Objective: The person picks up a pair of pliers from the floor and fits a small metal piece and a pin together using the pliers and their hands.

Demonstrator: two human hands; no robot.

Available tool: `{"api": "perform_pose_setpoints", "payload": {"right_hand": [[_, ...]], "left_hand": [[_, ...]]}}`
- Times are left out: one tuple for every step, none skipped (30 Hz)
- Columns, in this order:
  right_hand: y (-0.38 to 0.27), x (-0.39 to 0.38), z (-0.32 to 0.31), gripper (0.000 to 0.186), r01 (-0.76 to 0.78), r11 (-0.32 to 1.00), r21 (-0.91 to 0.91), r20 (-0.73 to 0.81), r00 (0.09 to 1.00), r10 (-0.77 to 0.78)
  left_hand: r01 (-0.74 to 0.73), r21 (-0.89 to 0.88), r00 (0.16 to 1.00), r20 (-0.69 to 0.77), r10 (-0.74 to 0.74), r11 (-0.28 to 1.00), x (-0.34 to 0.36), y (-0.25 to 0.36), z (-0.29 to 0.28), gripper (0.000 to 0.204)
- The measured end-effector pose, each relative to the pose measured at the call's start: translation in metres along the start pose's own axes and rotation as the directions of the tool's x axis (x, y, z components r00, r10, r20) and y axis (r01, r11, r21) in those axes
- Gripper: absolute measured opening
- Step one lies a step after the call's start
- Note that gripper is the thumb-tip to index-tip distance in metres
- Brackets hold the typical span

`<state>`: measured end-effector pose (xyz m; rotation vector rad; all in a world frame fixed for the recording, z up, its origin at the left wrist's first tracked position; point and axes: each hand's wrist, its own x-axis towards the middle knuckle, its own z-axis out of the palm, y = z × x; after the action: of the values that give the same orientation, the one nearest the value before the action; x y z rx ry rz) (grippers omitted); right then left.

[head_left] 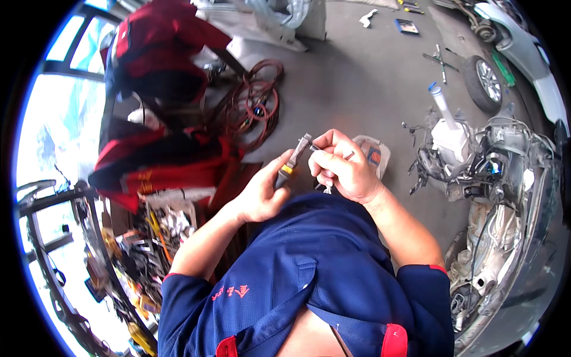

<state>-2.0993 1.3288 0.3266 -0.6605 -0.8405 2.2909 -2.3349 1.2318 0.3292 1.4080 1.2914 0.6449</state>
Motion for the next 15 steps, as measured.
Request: {"api": "perform_pose_setpoints", "payload": {"right_hand": [[-0.012, 0.001, -0.005, 0.017, 0.037, 0.999, 0.035, 0.000, 0.999, -0.037], [-0.028, 0.002, -0.011, 0.017, 0.067, 0.997, 0.036, -0.008, 0.998, -0.067], [-0.043, 0.003, -0.016, 0.016, 0.074, 0.997, 0.036, -0.015, 0.997, -0.073], [-0.055, 0.004, -0.021, 0.015, 0.079, 0.996, 0.037, -0.026, 0.997, -0.078], [-0.063, 0.005, -0.025, 0.015, 0.104, 0.994, 0.040, -0.036, 0.994, -0.102], [-0.070, 0.006, -0.030, 0.015, 0.106, 0.993, 0.046, -0.049, 0.993, -0.104], [-0.077, 0.008, -0.037, 0.015, 0.108, 0.993, 0.049, -0.064, 0.992, -0.105], [-0.080, 0.010, -0.044, 0.013, 0.123, 0.991, 0.047, -0.082, 0.990, -0.119], [-0.088, 0.013, -0.051, 0.012, 0.132, 0.990, 0.057, -0.075, 0.989, -0.127], [-0.093, 0.016, -0.057, 0.011, 0.148, 0.981, 0.124, -0.070, 0.988, -0.140], [-0.096, 0.019, -0.063, 0.010, 0.164, 0.968, 0.190, -0.066, 0.986, -0.154], [-0.101, 0.024, -0.073, 0.010, 0.092, 0.934, 0.346, -0.019, 0.996, -0.091], [-0.108, 0.034, -0.084, 0.011, 0.018, 0.873, 0.488, 0.042, 0.998, -0.044], [-0.112, 0.044, -0.089, 0.013, 0.010, 0.844, 0.537, 0.061, 0.997, -0.050], [-0.117, 0.054, -0.093, 0.013, 0.009, 0.813, 0.582, 0.075, 0.995, -0.064]], "left_hand": [[-0.099, 0.080, 0.995, 0.004, 0.099, 0.992, 0.014, 0.008, 0.000, 0.078], [-0.099, -0.009, 0.994, 0.038, 0.100, 0.995, 0.030, 0.015, -0.002, 0.079], [-0.116, 0.005, 0.992, 0.056, 0.115, 0.993, 0.046, 0.019, -0.003, 0.079], [-0.171, 0.014, 0.983, 0.070, 0.169, 0.985, 0.061, 0.021, -0.005, 0.079], [-0.224, 0.019, 0.971, 0.085, 0.222, 0.974, 0.076, 0.024, -0.006, 0.080], [-0.295, 0.074, 0.953, 0.093, 0.287, 0.953, 0.089, 0.028, -0.008, 0.080], [-0.350, 0.113, 0.935, 0.096, 0.340, 0.930, 0.102, 0.032, -0.007, 0.081], [-0.373, 0.127, 0.925, 0.124, 0.358, 0.919, 0.117, 0.037, -0.009, 0.081], [-0.395, 0.139, 0.915, 0.152, 0.374, 0.908, 0.133, 0.043, -0.012, 0.081], [-0.401, 0.135, 0.910, 0.172, 0.377, 0.906, 0.147, 0.048, -0.015, 0.081], [-0.417, 0.153, 0.899, 0.214, 0.382, 0.896, 0.163, 0.052, -0.019, 0.082], [-0.434, 0.170, 0.887, 0.255, 0.386, 0.885, 0.179, 0.054, -0.023, 0.083], [-0.445, 0.167, 0.878, 0.275, 0.392, 0.880, 0.196, 0.056, -0.032, 0.083], [-0.467, 0.242, 0.868, 0.311, 0.388, 0.851, 0.214, 0.058, -0.042, 0.083], [-0.490, 0.312, 0.857, 0.345, 0.383, 0.814, 0.232, 0.059, -0.053, 0.084]]}}
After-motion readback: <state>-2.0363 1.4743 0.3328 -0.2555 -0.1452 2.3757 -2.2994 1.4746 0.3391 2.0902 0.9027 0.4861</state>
